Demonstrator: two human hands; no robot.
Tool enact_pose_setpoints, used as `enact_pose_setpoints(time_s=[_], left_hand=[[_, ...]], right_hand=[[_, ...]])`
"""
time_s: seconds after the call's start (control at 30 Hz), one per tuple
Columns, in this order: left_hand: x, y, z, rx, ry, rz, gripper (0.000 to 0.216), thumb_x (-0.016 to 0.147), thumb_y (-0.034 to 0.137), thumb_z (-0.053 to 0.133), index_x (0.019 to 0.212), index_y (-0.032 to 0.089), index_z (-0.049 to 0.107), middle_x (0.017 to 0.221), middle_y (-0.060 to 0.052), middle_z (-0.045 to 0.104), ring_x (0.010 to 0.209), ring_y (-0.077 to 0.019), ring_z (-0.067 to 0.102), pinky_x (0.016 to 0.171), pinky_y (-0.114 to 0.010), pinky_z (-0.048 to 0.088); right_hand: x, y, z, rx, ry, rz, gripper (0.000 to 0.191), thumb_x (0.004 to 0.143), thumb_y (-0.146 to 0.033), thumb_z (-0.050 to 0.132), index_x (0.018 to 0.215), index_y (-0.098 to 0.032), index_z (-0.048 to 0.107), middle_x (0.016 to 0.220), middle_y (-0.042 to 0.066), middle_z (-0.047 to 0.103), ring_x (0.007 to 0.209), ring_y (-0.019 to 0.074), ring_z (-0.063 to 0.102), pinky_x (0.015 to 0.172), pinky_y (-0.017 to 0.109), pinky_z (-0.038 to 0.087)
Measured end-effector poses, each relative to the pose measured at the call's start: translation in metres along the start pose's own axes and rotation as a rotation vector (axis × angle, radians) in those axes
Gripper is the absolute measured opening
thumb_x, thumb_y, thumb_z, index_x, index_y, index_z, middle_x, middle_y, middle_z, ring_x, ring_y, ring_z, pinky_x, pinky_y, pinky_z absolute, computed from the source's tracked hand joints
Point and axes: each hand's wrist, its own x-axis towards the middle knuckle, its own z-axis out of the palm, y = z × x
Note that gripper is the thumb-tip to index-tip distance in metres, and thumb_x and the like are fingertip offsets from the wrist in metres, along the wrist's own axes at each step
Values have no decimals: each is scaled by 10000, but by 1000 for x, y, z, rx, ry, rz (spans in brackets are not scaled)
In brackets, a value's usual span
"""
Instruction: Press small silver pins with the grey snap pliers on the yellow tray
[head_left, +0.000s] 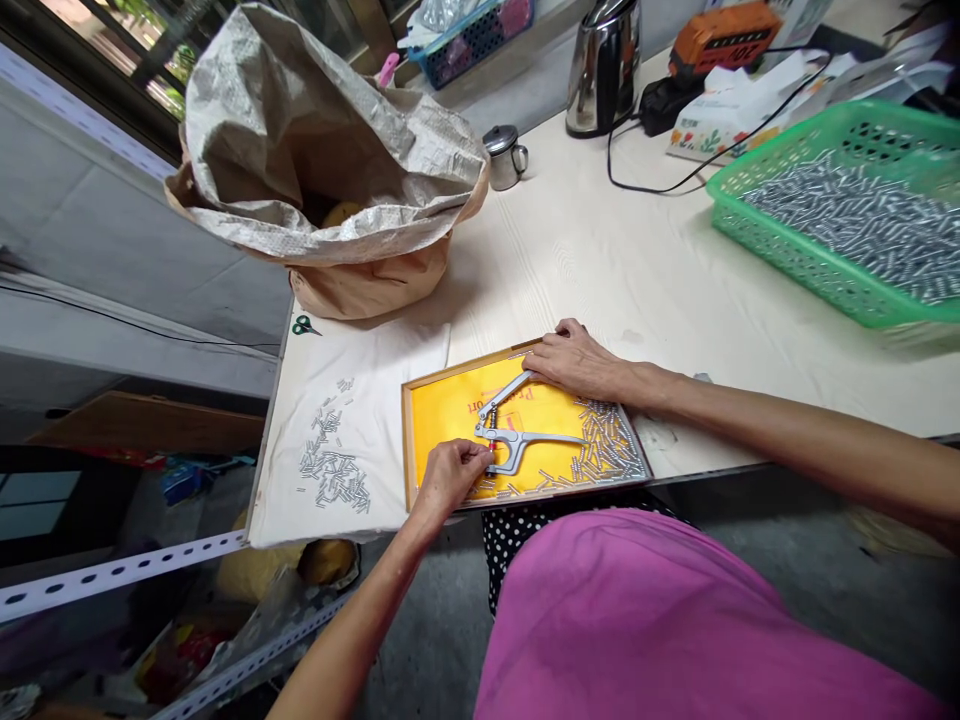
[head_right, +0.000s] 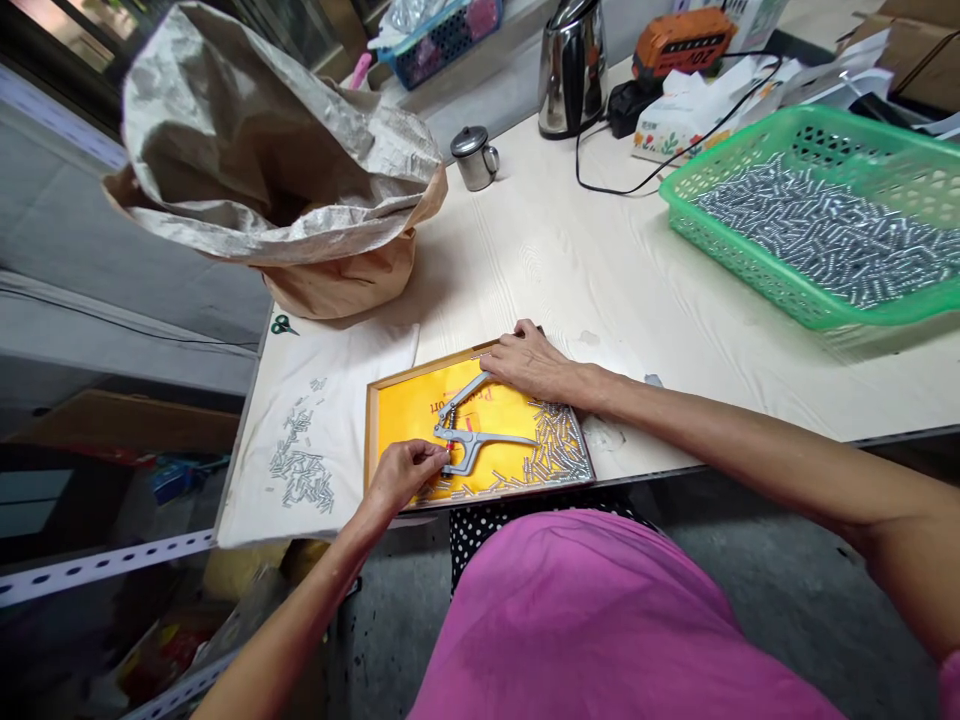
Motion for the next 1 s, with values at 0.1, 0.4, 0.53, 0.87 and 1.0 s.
enact_pose_setpoints(time_s=[0.1, 0.4, 0.53, 0.87, 1.0], left_hand=[[1, -1, 0, -6, -30, -25, 254, 788, 339, 640, 800, 118, 765, 642, -41, 705, 591, -149, 611, 554, -230, 391], [5, 1, -5, 11, -115, 58, 303, 722, 422, 619, 591, 155, 676, 480, 21, 544, 504, -114, 472, 506, -216, 318], [5, -2, -5, -70, -158, 22, 317, 689, 463, 652, 612, 155, 659, 480, 31, 532, 479, -105, 453, 491, -213, 322], [3, -4, 6, -345, -133, -85, 373, 643, 499, 743, 683, 145, 632, 547, 34, 566, 460, -88, 504, 462, -199, 392], [6, -2, 15, -433, -61, -88, 402, 627, 498, 788, 719, 132, 648, 586, 32, 581, 483, -86, 516, 482, -217, 478]], right_hand=[[-5, -8, -3, -62, 1, 29, 204, 991, -179, 417, 971, -208, 618, 818, 25, 671, 791, 196, 468, 876, 405, 197], [-6, -13, -3, -74, -15, 42, 210, 998, -230, 398, 986, -239, 607, 824, 34, 663, 809, 218, 451, 803, 377, 229], [-5, -13, -2, -38, -2, 35, 232, 1002, -244, 376, 975, -239, 607, 814, 44, 662, 806, 222, 442, 787, 375, 230], [3, -7, -8, 49, 23, 21, 285, 1029, -245, 304, 1050, -231, 588, 966, 68, 681, 886, 228, 477, 813, 383, 241], [3, 0, -4, 58, 24, 62, 274, 1024, -252, 315, 1087, -245, 582, 982, 62, 690, 898, 232, 478, 811, 387, 231]])
